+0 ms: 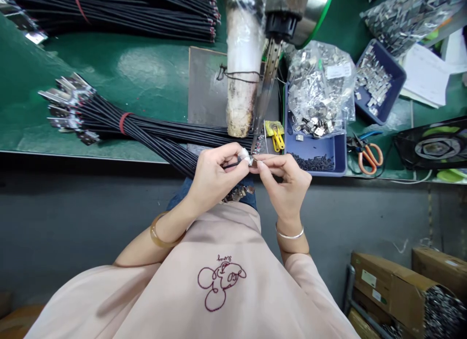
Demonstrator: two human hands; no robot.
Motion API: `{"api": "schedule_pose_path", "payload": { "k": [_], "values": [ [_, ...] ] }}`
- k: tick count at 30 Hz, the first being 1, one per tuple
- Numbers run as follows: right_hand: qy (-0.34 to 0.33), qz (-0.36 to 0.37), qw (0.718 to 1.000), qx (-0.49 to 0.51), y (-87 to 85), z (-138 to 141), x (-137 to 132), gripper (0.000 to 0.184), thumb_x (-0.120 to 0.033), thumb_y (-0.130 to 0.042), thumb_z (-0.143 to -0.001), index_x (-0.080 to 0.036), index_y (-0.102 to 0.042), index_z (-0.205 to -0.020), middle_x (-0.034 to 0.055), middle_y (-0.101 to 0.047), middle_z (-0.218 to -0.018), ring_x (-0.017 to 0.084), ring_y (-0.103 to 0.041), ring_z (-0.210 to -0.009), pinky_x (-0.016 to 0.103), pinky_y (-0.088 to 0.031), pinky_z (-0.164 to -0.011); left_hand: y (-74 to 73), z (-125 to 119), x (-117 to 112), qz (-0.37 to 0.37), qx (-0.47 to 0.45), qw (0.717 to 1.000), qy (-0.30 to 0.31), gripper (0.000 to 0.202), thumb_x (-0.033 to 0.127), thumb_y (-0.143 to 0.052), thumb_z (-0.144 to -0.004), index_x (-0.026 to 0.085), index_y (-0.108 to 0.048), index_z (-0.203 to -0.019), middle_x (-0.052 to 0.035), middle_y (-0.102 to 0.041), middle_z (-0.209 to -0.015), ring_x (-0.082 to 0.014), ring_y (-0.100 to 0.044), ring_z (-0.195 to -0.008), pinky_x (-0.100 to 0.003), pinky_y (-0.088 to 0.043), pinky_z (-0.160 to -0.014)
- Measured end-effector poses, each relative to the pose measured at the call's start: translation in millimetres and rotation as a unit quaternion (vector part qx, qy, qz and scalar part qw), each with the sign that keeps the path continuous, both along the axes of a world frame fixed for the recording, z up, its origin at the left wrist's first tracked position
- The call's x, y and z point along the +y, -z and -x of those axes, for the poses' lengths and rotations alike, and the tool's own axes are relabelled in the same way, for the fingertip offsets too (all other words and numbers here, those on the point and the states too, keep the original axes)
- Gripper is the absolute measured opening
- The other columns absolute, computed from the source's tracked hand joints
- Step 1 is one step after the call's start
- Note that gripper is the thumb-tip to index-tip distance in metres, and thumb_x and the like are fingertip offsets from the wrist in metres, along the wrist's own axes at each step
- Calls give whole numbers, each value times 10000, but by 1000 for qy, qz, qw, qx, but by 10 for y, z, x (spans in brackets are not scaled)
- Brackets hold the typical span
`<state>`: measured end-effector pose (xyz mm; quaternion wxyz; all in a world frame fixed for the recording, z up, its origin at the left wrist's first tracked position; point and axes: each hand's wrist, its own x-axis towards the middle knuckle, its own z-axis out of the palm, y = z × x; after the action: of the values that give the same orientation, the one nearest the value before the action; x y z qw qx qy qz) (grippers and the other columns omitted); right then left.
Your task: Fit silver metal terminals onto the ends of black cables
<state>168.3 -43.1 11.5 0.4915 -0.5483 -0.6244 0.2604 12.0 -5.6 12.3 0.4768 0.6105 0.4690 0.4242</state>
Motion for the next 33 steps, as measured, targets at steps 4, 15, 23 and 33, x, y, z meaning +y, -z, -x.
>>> {"api": "schedule_pose_path", "payload": {
  "k": [4,15,23,33],
  "values": [
    [121,-131,983,-40,-50,-83,-91,48,-283,-664,-934,-250,-634,-952,-50,-686,-752,76,-612,-455,215,-450,-370,17,70,-40,-43,30,997,52,111,103,-616,-798,142,-647,-699,73,-394,-523,-51,-300,-493,-222,-254,-480],
    [156,10,948,-277,-53,-816,285,138,-338,-626,-925,-236,-589,-840,-3,-664,-749,165,-651,-649,342,-558,-690,162,274,66,-230,99,965,-83,78,188,-667,-892,191,-739,-861,-51,-744,-923,-194,-676,-888,-383,-532,-874],
    [92,20,865,-492,-42,-873,572,111,-179,-566,-883,-234,-575,-788,50,-701,-836,231,-623,-840,361,-470,-730,255,327,213,-340,246,907,-25,149,204,-619,-931,201,-767,-913,-90,-683,-898,-239,-584,-866,-404,-458,-787],
    [186,-69,955,-219,-74,-644,304,123,-309,-587,-937,-245,-539,-843,31,-691,-848,172,-709,-671,340,-597,-612,128,390,72,-343,124,931,-11,119,129,-633,-915,187,-731,-880,-56,-762,-882,-184,-676,-836,-361,-525,-829]
  ]
}}
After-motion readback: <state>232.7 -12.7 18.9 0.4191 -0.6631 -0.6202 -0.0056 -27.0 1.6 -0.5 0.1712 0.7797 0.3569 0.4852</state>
